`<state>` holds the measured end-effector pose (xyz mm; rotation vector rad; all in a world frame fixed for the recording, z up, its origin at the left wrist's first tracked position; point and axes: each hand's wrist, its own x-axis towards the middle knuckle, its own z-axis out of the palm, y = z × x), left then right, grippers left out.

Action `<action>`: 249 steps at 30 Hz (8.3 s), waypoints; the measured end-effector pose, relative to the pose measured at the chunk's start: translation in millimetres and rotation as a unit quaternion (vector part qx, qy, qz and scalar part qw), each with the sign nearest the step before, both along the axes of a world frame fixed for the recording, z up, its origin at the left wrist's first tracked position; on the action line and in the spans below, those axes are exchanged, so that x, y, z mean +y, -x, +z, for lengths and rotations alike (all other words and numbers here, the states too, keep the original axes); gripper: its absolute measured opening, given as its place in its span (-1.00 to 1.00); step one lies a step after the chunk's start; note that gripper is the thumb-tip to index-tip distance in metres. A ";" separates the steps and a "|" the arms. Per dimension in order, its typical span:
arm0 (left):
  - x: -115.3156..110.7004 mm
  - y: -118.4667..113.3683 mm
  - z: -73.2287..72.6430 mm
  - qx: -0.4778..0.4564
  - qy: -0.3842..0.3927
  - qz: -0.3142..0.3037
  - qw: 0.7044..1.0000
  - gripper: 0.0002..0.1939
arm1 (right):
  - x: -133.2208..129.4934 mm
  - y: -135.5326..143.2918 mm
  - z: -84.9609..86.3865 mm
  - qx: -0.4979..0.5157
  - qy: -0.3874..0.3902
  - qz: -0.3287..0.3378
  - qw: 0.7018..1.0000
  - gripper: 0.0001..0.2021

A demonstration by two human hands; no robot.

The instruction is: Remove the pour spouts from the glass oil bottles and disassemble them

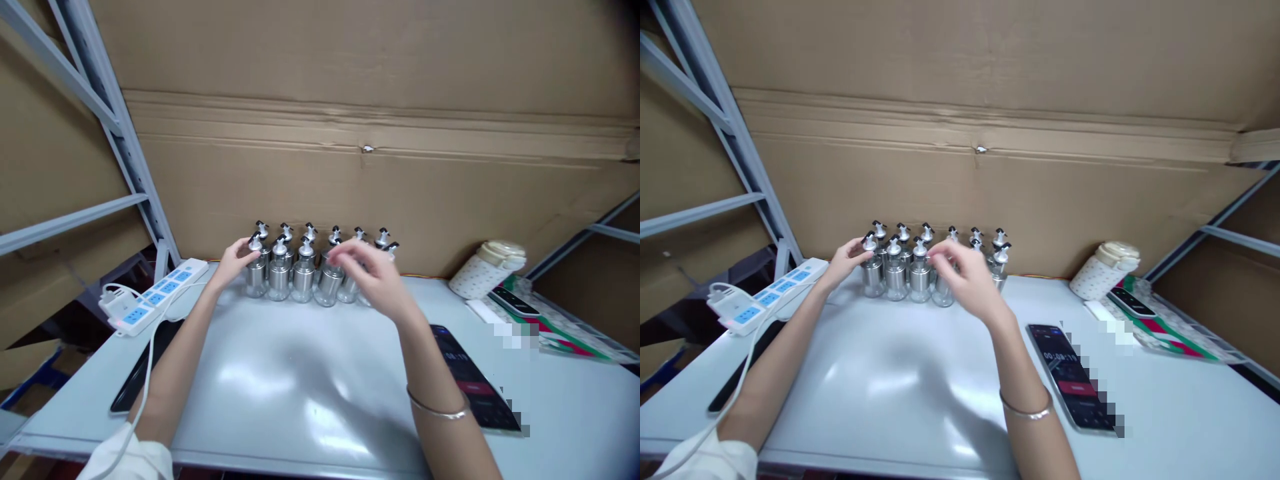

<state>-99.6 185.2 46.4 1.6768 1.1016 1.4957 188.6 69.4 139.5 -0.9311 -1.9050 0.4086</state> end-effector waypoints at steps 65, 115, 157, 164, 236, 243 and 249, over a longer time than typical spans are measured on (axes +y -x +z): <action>-118.2 -142.6 -24.1 0.007 -0.079 -0.123 0.989 -0.42 | -19.4 25.4 -107.5 0.091 -0.009 -0.008 0.996 -0.57; -44.5 -48.1 31.7 -0.061 -0.194 0.056 0.977 -0.63 | 3.5 12.1 -101.6 0.509 0.133 -0.119 0.842 -0.68; 0.8 -34.0 -29.9 0.037 -0.145 0.152 0.977 -0.61 | 1.3 22.5 -106.7 0.419 0.180 -0.068 0.887 -0.62; -21.6 -54.0 -29.9 0.046 -0.282 0.277 0.917 -0.65 | 2.1 21.4 -108.3 0.342 0.156 -0.085 0.923 -0.58; -92.1 -135.5 -86.5 0.269 -0.176 -0.087 0.943 -0.65 | 20.0 -11.6 -127.7 -0.282 -0.084 -0.109 0.950 -0.56; -93.1 -133.0 -88.2 0.273 -0.156 -0.104 0.944 -0.66 | 20.2 -3.4 -131.0 -0.155 0.046 -0.107 0.981 -0.56; -95.9 -135.9 -85.6 0.261 -0.151 -0.130 0.945 -0.69 | 21.4 -9.9 -126.4 -0.112 0.100 -0.135 0.979 -0.51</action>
